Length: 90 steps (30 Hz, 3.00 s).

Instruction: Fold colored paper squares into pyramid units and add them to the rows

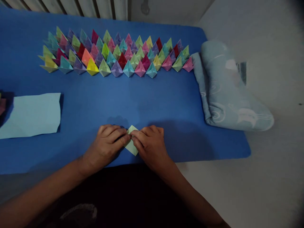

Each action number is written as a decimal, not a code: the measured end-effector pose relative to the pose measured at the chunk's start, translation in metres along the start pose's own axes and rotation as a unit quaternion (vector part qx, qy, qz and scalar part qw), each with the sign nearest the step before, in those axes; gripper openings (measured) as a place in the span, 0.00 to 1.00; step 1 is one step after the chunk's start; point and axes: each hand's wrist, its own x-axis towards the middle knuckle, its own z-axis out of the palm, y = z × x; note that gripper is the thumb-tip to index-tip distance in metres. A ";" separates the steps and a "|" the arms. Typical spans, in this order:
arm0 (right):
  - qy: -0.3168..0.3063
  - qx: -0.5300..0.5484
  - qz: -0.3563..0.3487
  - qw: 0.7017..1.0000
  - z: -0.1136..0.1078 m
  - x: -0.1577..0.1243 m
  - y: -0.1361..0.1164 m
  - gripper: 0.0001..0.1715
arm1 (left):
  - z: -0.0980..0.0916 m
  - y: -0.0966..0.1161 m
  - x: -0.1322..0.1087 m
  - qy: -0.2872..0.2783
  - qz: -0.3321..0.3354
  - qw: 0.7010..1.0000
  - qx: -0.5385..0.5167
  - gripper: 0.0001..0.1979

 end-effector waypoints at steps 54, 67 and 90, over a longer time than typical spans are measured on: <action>0.190 0.214 0.046 0.957 -0.016 -0.035 0.027 0.10 | -0.031 -0.016 0.074 -0.271 -0.407 0.795 -0.360 0.14; 0.068 0.537 0.177 0.822 -0.026 -0.005 -0.015 0.17 | -0.026 0.029 0.050 -0.026 -0.475 0.705 -0.526 0.13; 0.121 -0.037 -0.179 0.976 -0.023 0.005 0.020 0.07 | -0.032 -0.012 0.065 -0.090 -0.003 0.985 -0.144 0.08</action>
